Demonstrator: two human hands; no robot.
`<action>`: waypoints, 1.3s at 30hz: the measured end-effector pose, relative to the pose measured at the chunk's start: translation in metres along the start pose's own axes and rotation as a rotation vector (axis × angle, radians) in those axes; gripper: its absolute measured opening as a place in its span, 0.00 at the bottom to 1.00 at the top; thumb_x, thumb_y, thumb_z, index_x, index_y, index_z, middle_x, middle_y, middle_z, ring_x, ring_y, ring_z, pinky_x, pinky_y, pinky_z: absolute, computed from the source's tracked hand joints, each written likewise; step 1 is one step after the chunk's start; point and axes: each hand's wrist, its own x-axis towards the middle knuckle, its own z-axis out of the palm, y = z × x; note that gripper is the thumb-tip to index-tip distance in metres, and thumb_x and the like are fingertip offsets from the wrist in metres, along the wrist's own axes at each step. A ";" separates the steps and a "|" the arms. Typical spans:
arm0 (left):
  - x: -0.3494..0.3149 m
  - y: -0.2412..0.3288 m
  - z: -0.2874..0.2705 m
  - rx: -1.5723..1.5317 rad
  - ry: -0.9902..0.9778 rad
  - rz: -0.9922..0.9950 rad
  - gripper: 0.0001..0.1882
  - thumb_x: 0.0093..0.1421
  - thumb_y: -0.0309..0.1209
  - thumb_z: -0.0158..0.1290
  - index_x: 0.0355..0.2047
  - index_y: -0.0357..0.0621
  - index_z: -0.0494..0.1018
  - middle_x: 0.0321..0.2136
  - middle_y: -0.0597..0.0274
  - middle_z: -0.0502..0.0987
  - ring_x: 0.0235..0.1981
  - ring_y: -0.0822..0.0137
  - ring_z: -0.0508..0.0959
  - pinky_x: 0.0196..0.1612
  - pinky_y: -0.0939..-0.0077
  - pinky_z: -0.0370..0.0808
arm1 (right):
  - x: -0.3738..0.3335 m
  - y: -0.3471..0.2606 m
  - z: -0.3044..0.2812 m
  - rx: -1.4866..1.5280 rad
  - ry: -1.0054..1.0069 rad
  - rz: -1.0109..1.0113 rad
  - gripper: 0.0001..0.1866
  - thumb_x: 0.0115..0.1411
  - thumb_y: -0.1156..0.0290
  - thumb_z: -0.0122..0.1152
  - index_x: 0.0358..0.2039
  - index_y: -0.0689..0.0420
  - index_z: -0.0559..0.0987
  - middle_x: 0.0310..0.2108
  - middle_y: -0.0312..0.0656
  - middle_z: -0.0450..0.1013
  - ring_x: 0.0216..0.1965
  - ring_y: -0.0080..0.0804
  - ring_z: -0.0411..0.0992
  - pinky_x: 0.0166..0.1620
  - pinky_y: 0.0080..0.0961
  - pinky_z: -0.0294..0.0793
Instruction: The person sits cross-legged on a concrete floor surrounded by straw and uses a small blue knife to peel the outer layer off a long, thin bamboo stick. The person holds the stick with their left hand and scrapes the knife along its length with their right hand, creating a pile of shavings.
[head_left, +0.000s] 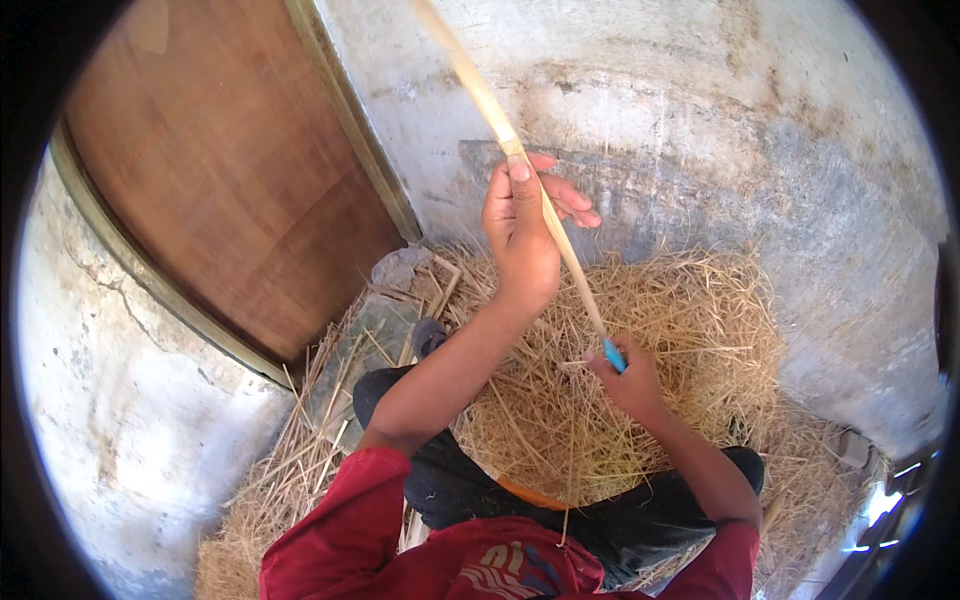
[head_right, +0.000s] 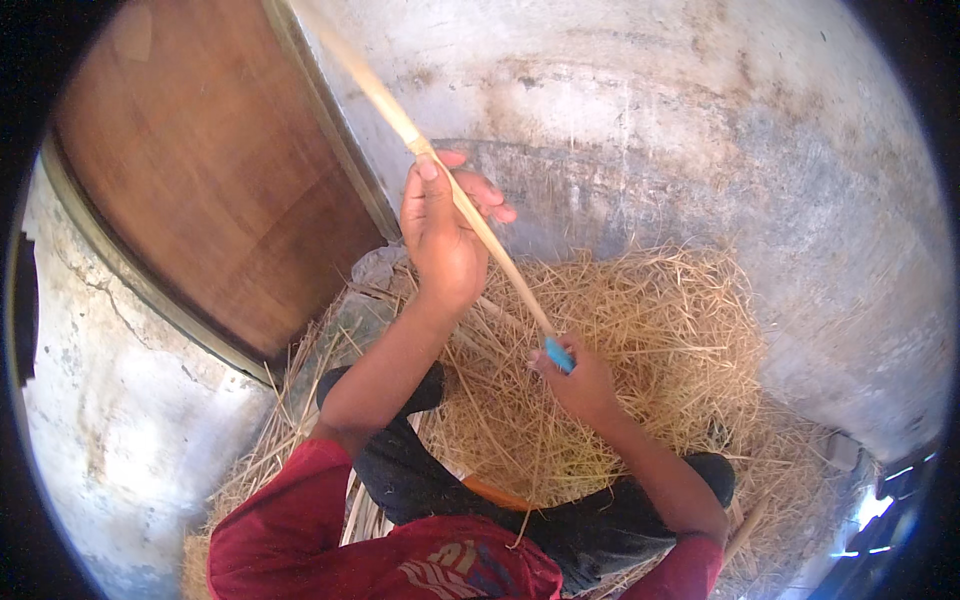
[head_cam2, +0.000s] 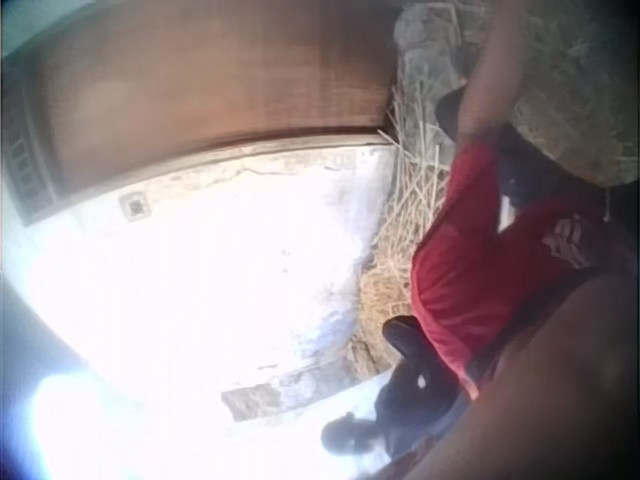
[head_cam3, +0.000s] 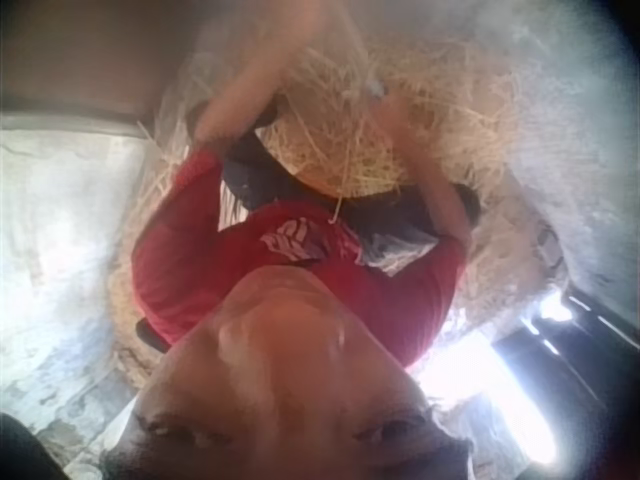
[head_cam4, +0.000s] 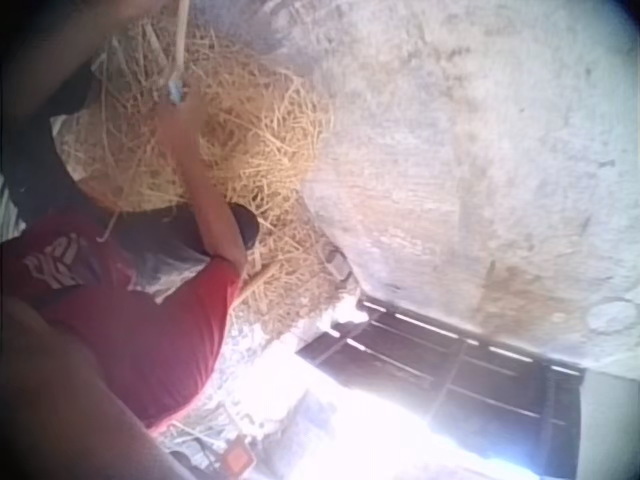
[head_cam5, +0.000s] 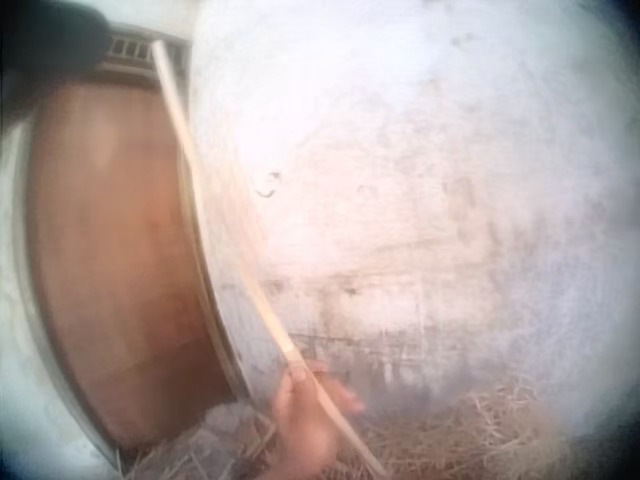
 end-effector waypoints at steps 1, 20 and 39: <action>-0.001 0.000 0.000 -0.040 0.006 0.000 0.17 0.69 0.42 0.35 0.41 0.41 0.64 0.20 0.58 0.73 0.21 0.70 0.74 0.27 0.72 0.76 | 0.005 -0.001 -0.004 0.025 0.075 0.024 0.19 0.55 0.55 0.64 0.34 0.58 0.74 0.18 0.36 0.68 0.20 0.24 0.67 0.25 0.27 0.67; -0.010 0.176 -0.063 1.788 -0.618 0.532 0.25 0.57 0.43 0.55 0.49 0.40 0.67 0.47 0.51 0.72 0.51 0.54 0.68 0.52 0.60 0.63 | 0.025 0.042 -0.180 -0.933 0.422 -0.389 0.12 0.47 0.74 0.60 0.34 0.52 0.75 0.24 0.45 0.72 0.27 0.46 0.72 0.32 0.39 0.69; -0.271 0.181 -0.179 0.437 -0.086 -1.257 0.25 0.69 0.46 0.31 0.27 0.41 0.67 0.09 0.69 0.61 0.07 0.79 0.58 0.13 0.86 0.57 | -0.009 -0.010 -0.026 -0.383 -0.009 -0.025 0.30 0.55 0.47 0.60 0.54 0.50 0.69 0.21 0.43 0.72 0.21 0.35 0.72 0.25 0.34 0.69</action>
